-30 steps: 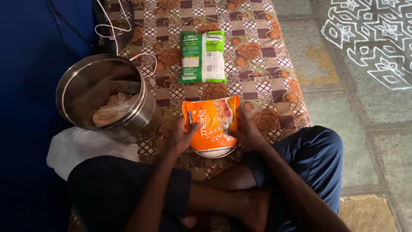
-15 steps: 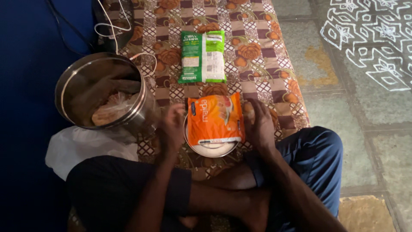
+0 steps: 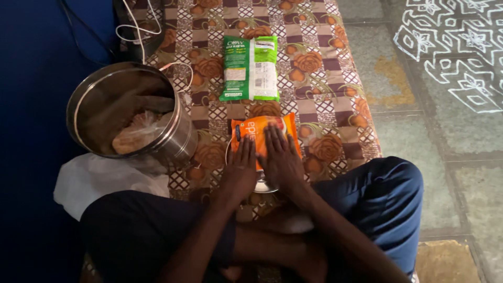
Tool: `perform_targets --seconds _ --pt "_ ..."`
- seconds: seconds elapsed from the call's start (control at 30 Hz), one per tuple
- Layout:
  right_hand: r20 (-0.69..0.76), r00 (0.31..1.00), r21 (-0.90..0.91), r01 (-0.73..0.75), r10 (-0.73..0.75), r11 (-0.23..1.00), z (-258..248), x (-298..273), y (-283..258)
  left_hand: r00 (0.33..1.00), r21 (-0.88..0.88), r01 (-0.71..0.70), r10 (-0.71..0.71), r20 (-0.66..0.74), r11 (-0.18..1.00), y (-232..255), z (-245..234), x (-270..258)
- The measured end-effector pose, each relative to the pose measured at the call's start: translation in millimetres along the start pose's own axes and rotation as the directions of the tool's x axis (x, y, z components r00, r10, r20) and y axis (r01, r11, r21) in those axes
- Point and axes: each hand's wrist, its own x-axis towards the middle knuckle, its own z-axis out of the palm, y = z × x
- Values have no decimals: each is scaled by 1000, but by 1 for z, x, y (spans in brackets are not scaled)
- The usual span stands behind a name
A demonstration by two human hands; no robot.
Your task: The person sits on the floor and handles several food packages, including a plastic bag of bread, a small green packet, and an orange maida packet. They wipe each item with a cloth and place them into a metal container.
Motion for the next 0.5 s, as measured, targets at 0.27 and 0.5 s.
perform_targets --seconds 0.27,0.5 --pt "-92 942 32 -321 322 947 24 43 1 979 -251 139 -95 182 958 0 -8 -5" --pt "92 917 81 -396 389 915 16 76 45 982 -169 136 -110 155 976 5 -15 -4"
